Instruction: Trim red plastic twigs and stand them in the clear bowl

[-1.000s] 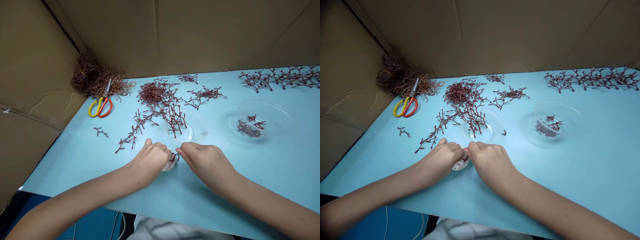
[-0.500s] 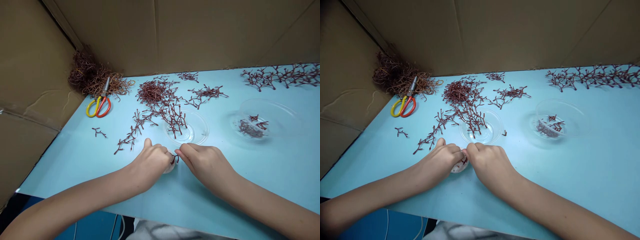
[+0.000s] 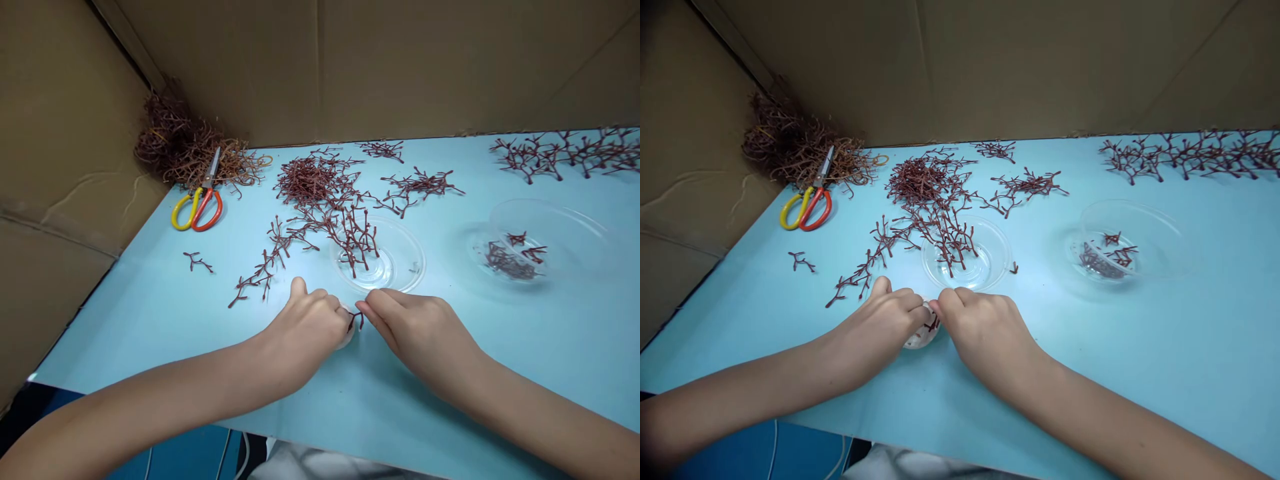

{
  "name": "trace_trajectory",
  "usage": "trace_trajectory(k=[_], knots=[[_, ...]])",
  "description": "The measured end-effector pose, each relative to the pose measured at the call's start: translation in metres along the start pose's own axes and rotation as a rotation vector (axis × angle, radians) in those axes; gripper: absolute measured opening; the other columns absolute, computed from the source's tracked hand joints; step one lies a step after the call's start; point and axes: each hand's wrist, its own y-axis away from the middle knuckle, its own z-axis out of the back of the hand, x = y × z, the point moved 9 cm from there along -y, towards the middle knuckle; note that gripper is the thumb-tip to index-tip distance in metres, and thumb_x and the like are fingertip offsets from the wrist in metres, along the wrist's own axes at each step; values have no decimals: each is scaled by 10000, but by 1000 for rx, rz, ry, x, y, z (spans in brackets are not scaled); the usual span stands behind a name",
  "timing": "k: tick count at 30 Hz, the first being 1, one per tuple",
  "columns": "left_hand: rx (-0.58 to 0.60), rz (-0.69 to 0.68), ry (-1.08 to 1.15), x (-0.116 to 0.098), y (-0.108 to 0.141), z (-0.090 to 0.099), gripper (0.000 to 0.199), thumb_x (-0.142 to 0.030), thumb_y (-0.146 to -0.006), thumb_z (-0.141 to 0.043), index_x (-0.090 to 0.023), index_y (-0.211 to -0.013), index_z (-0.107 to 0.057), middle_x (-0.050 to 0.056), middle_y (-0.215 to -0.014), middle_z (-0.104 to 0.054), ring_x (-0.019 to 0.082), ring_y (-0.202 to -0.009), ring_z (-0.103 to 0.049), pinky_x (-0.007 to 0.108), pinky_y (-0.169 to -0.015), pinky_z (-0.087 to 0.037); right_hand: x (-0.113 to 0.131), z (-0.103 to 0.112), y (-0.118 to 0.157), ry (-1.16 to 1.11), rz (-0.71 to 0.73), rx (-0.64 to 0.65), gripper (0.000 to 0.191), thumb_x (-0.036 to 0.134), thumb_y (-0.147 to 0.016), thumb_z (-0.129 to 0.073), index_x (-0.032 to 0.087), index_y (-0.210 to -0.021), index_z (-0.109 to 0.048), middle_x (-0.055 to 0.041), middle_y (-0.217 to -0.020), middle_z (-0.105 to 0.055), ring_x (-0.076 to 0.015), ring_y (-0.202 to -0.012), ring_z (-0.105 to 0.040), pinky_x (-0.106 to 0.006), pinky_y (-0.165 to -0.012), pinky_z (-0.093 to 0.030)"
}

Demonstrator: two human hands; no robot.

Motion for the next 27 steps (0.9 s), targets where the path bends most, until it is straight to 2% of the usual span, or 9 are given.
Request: trace_trajectory(k=[8, 11, 16, 22, 27], knots=[[-75, 5, -15, 4, 7, 14, 155, 17, -697, -422, -132, -672, -459, 23, -658, -483, 168, -649, -456, 297, -572, -183, -8, 8, 1, 12, -25, -18, 501, 291, -905, -164, 174, -508, -445, 42, -371, -399, -81, -302, -345, -215, -363, -191], [-32, 18, -19, 5, 6, 11, 171, 32, -692, -406, -127, -656, -461, 27, -657, -481, 173, -651, -461, 301, -583, -191, -6, 6, 2, 10, -19, -14, 509, 287, -906, -156, 172, -507, -451, 35, -374, -416, -86, -308, -368, -219, -364, -187], [-4, 54, -28, 9, 2, 10, 170, -36, -768, -386, -124, -648, -468, 37, -660, -494, 184, -667, -471, 300, -598, -207, 1, 4, 1, 2, -2, -35, 522, 272, -907, -144, 165, -510, -466, 23, -380, -448, -92, -312, -406, -223, -361, -181], [46, 18, -91, 4, -2, 4, 182, 51, -632, -419, -127, -621, -451, 45, -679, -506, 199, -684, -480, 303, -587, -216, 5, 4, -1, 6, 15, -53, 519, 250, -907, -149, 165, -499, -459, 22, -378, -448, -94, -309, -398, -223, -362, -180], [53, -1, -104, 0, -2, 3, 166, 30, -662, -428, -130, -617, -435, 44, -682, -509, 199, -692, -484, 303, -582, -217, 6, 2, -1, -13, 11, -43, 501, 244, -905, -169, 168, -498, -450, 26, -380, -446, -89, -305, -387, -223, -363, -174]])
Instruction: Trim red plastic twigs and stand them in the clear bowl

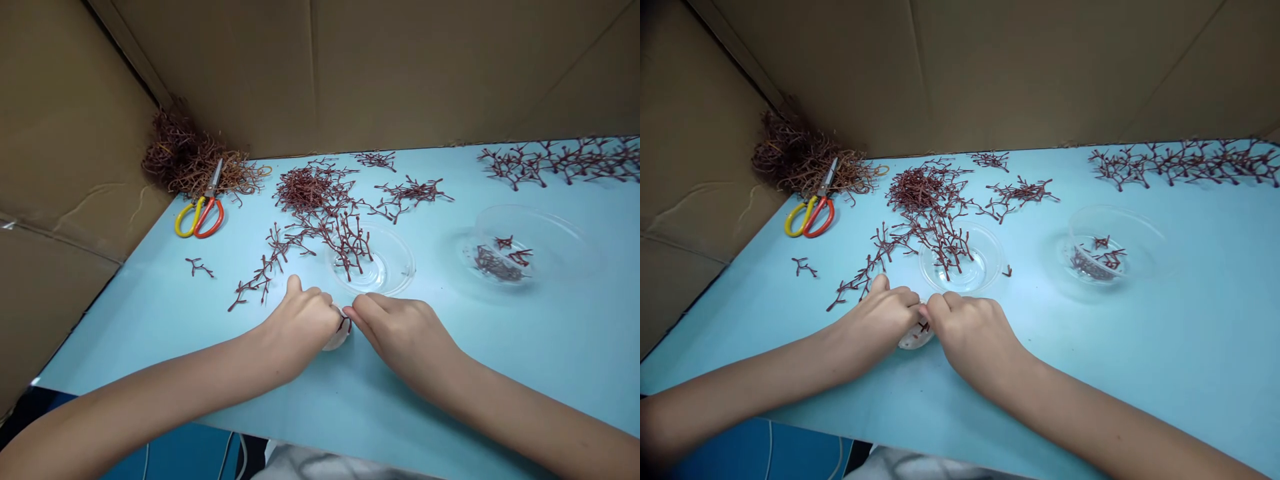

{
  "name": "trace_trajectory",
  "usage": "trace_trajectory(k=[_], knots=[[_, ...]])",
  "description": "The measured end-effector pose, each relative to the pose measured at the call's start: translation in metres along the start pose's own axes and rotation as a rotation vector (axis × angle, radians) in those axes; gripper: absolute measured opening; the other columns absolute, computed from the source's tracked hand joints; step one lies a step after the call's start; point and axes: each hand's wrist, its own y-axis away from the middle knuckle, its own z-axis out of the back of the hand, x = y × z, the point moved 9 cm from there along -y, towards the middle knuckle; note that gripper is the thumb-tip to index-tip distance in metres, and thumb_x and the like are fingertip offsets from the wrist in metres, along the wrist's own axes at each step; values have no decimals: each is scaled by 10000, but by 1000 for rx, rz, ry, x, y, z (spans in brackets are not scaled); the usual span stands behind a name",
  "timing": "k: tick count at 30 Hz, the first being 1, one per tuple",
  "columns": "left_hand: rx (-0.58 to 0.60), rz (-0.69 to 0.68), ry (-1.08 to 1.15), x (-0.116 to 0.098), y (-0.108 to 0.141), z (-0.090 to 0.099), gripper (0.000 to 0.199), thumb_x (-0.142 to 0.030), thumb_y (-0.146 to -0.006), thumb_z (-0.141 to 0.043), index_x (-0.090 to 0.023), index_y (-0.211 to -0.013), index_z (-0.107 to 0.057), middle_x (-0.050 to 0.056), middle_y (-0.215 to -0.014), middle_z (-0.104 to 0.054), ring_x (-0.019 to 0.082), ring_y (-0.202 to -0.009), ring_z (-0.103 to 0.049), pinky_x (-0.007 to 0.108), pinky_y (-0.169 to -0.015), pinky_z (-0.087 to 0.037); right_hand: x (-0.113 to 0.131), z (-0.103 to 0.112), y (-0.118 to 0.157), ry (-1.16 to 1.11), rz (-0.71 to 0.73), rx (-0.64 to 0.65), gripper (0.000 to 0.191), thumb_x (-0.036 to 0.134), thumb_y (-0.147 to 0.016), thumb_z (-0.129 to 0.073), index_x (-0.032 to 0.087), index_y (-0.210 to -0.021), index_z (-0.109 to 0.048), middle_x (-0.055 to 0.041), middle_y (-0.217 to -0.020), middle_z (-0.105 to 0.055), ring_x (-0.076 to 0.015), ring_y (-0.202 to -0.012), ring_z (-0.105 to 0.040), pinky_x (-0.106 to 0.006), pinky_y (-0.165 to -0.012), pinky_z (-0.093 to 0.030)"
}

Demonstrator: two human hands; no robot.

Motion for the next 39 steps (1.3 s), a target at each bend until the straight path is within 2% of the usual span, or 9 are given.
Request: trace_trajectory(k=[3, 7, 12, 17, 22, 26, 30, 33, 39], knots=[[36, 18, 22, -1, 0, 2, 165, 21, -686, -417, -124, -607, -427, 52, -695, -515, 203, -706, -488, 305, -584, -216, 1, 0, 0, -5, 4, -1, 490, 232, -904, -182, 168, -495, -443, 29, -377, -435, -83, -310, -376, -219, -366, -175], [110, 91, 77, 2, -2, 2, 244, 9, -751, -316, -116, -559, -401, 67, -689, -519, 210, -722, -493, 318, -597, -219, 2, -1, 0, -16, 6, 5, 481, 223, -902, -187, 169, -500, -446, 29, -385, -438, -83, -315, -379, -221, -368, -183], [103, 81, 135, -1, -3, 4, 232, 16, -745, -323, -114, -582, -424, 56, -693, -516, 200, -722, -488, 321, -610, -219, 1, -3, 1, -17, 1, 16, 471, 217, -899, -198, 169, -498, -441, 30, -383, -434, -79, -316, -370, -215, -369, -183], [118, 90, 92, 2, -1, 1, 227, -14, -772, -317, -116, -623, -455, 65, -711, -533, 204, -717, -494, 314, -604, -225, 1, -4, 1, -16, -1, 22, 478, 227, -900, -189, 169, -503, -448, 27, -388, -444, -87, -313, -385, -220, -365, -185], [-22, 8, 67, 4, 5, 3, 146, -3, -714, -416, -128, -653, -462, 36, -666, -515, 183, -659, -485, 300, -585, -216, -1, -1, 1, -7, 2, 18, 483, 247, -903, -179, 171, -509, -447, 32, -384, -431, -83, -315, -383, -216, -367, -186], [-107, 43, 144, 16, 14, 11, 190, -34, -769, -382, -130, -639, -482, 20, -653, -515, 145, -622, -480, 291, -594, -230, -11, 9, 2, -23, -35, 9, 471, 277, -900, -193, 177, -511, -439, 41, -377, -406, -76, -310, -339, -207, -365, -199], [-243, 90, 303, 27, 26, 31, 205, -108, -821, -358, -146, -675, -495, -1, -693, -537, 120, -647, -477, 271, -623, -254, -27, 15, 8, -138, -130, 50, 435, 285, -890, -239, 175, -538, -467, 31, -415, -467, -70, -330, -375, -188, -372, -253], [-368, 70, 360, 27, 33, 47, 189, -122, -830, -326, -152, -693, -452, -21, -689, -514, 96, -611, -442, 251, -614, -260, -34, 13, 16, -248, -178, 55, 430, 277, -888, -240, 170, -568, -507, 25, -432, -503, -71, -339, -415, -177, -377, -291], [-448, -14, 305, 20, 30, 69, 190, -99, -829, -281, -157, -683, -388, -18, -680, -468, 96, -604, -409, 229, -596, -284, -39, 1, 31, -368, -237, 131, 376, 229, -869, -259, 159, -639, -548, -3, -512, -583, -102, -435, -531, -184, -432, -374]])
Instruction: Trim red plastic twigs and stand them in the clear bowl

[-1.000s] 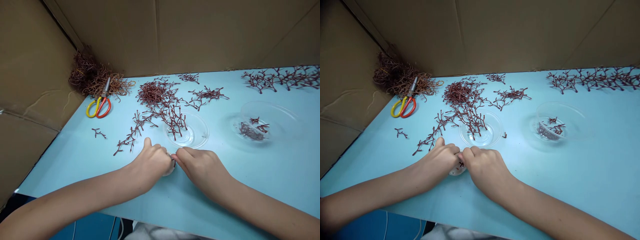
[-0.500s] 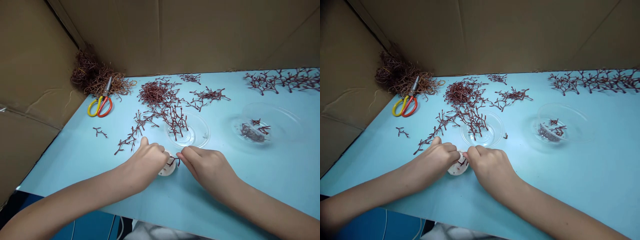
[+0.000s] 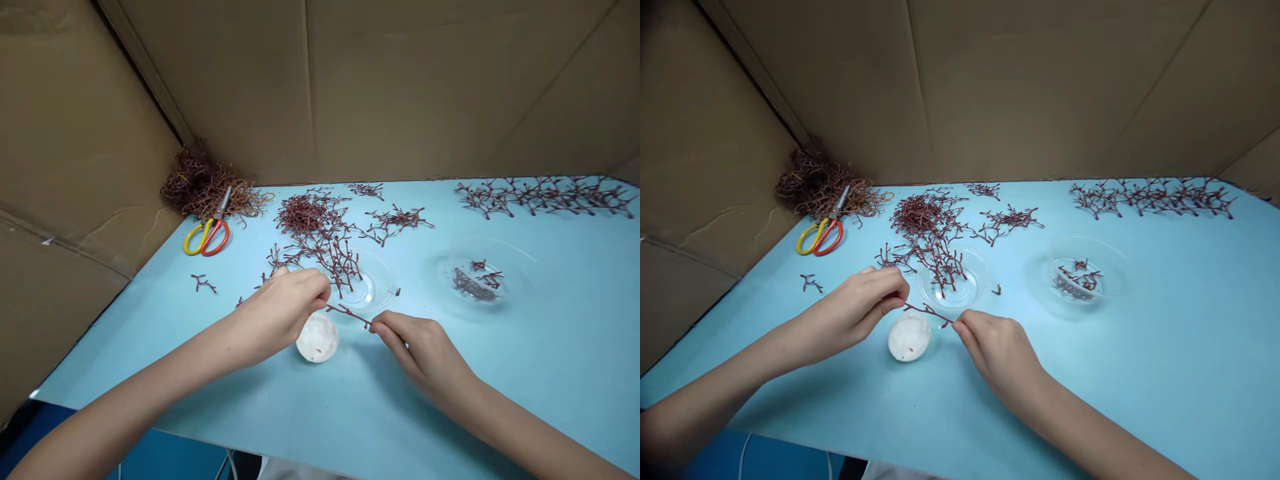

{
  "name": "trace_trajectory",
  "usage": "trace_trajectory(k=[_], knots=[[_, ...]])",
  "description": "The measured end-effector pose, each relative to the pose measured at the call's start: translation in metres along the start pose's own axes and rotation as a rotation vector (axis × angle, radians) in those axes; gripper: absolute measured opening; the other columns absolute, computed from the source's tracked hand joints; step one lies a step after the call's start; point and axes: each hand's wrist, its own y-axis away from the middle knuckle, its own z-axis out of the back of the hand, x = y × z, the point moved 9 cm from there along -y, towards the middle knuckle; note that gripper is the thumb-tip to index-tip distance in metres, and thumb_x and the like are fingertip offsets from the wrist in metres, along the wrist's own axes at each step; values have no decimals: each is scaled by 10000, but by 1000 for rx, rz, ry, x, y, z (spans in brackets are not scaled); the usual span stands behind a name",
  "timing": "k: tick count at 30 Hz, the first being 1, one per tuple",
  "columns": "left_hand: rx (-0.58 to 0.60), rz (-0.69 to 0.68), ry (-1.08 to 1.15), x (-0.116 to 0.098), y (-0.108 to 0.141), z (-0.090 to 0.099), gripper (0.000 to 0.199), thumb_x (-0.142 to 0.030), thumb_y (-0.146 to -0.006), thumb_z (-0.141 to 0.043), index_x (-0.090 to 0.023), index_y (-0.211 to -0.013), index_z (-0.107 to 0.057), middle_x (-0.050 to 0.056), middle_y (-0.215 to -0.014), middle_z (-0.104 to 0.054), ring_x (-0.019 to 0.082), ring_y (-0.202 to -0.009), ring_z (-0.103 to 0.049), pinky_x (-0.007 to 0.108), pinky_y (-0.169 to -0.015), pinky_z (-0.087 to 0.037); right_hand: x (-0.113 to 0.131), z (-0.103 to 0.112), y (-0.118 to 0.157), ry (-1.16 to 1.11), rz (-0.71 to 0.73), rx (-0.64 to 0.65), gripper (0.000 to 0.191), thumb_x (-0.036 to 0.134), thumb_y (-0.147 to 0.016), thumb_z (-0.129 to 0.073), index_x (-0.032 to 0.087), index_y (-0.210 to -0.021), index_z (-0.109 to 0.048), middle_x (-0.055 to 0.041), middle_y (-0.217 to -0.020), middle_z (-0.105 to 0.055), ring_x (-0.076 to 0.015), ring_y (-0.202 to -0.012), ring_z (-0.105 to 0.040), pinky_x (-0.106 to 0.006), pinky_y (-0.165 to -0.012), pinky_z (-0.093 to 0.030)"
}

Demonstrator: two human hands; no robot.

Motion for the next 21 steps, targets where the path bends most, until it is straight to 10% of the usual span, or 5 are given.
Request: trace_trajectory(k=[11, 21], knots=[[182, -148, -493, 3, -50, -12, 237, 52, -730, -304, -139, -714, -443, 26, -747, -506, 138, -667, -457, 256, -632, -317, -49, 32, 28, 61, -148, -145, 331, 288, -861, -276, 163, -753, -562, 29, -442, -542, -102, -347, -478, -194, -375, -358], [301, -228, -606, 5, -52, -24, 339, 137, -581, -311, -148, -670, -471, 17, -714, -513, 142, -675, -491, 279, -694, -327, -38, 24, 36, 148, -5, -180, 436, 328, -891, -180, 132, -824, -564, 15, -436, -542, -94, -339, -500, -184, -367, -370]])
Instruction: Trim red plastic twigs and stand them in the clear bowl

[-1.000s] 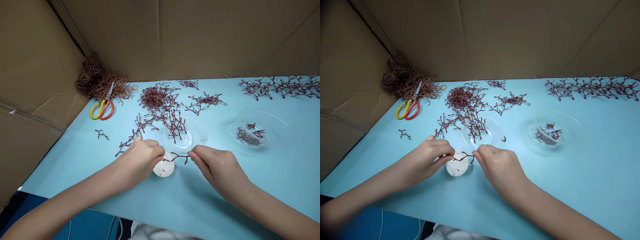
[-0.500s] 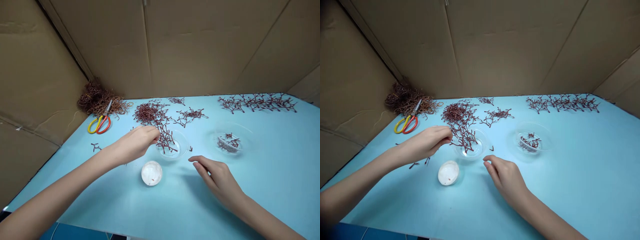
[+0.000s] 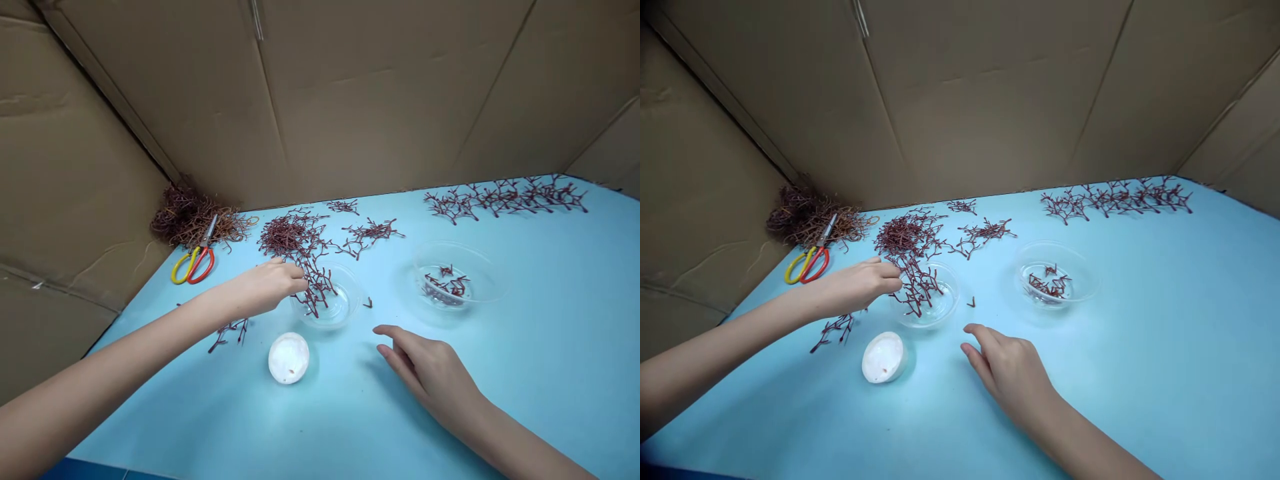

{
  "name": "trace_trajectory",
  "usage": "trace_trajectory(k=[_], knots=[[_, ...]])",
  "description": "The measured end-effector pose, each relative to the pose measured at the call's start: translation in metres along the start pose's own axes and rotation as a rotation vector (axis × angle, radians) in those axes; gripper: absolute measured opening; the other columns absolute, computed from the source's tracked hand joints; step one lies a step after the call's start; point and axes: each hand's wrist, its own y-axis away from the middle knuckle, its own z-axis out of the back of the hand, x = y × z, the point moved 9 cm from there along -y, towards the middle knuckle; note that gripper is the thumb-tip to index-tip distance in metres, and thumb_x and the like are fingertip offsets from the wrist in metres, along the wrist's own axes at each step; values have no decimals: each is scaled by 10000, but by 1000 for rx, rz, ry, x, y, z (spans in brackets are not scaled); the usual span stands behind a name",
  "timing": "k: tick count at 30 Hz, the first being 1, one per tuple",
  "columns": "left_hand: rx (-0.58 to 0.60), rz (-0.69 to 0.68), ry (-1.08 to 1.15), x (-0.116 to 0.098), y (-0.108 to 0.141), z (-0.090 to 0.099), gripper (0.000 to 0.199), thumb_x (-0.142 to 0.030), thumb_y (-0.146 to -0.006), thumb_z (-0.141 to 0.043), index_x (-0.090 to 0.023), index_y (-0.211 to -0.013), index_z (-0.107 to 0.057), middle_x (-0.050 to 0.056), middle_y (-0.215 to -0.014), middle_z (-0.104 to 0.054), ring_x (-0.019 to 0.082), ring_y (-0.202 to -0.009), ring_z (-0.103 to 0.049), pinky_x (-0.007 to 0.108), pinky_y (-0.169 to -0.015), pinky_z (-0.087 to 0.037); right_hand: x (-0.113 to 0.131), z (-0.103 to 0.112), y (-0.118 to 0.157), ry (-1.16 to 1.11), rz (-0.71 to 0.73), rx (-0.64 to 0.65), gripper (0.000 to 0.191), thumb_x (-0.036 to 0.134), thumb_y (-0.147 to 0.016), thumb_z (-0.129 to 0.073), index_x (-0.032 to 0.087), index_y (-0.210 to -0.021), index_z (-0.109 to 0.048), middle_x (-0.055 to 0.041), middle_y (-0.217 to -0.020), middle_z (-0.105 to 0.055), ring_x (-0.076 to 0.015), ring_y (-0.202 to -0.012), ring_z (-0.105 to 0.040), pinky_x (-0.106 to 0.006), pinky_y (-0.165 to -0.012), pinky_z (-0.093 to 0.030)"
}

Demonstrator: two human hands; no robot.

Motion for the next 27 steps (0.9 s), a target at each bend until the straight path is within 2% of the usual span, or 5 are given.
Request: trace_trajectory(k=[6, 13, 19, 22, 27], knots=[[43, 26, -13, 7, -5, -7, 259, 68, -706, -329, -143, -676, -476, 28, -730, -514, 150, -673, -490, 264, -649, -341, -2, -3, 1, 6, 2, 6, 431, 325, -892, -184, 130, -813, -561, 1, -472, -578, -92, -338, -504, -186, -362, -370], [8, 49, 14, 11, -2, -4, 187, -74, -814, -341, -145, -723, -488, 29, -763, -531, 148, -684, -504, 268, -649, -343, -5, -5, 0, 4, -12, 25, 414, 317, -890, -196, 133, -813, -559, -3, -487, -589, -93, -351, -517, -186, -368, -382], [-57, 147, 14, 22, 8, 6, 173, -171, -826, -370, -143, -699, -484, 29, -727, -531, 150, -658, -504, 274, -621, -332, -5, -4, 1, 0, -9, 24, 395, 307, -886, -215, 124, -826, -560, 7, -468, -563, -91, -347, -504, -183, -363, -376], [-119, 164, 28, 28, 19, 12, 129, -176, -814, -394, -149, -734, -492, 28, -736, -528, 151, -662, -498, 274, -624, -327, -5, -3, 1, 4, -6, 19, 387, 300, -884, -222, 122, -822, -560, 19, -445, -535, -89, -338, -489, -182, -364, -374], [-319, 229, 221, 35, 54, 22, 111, -205, -818, -377, -163, -770, -469, 16, -748, -506, 137, -675, -476, 240, -612, -336, -4, 0, 0, 2, 5, 2, 354, 290, -878, -248, 122, -821, -554, 35, -419, -496, -82, -323, -465, -173, -350, -356]])
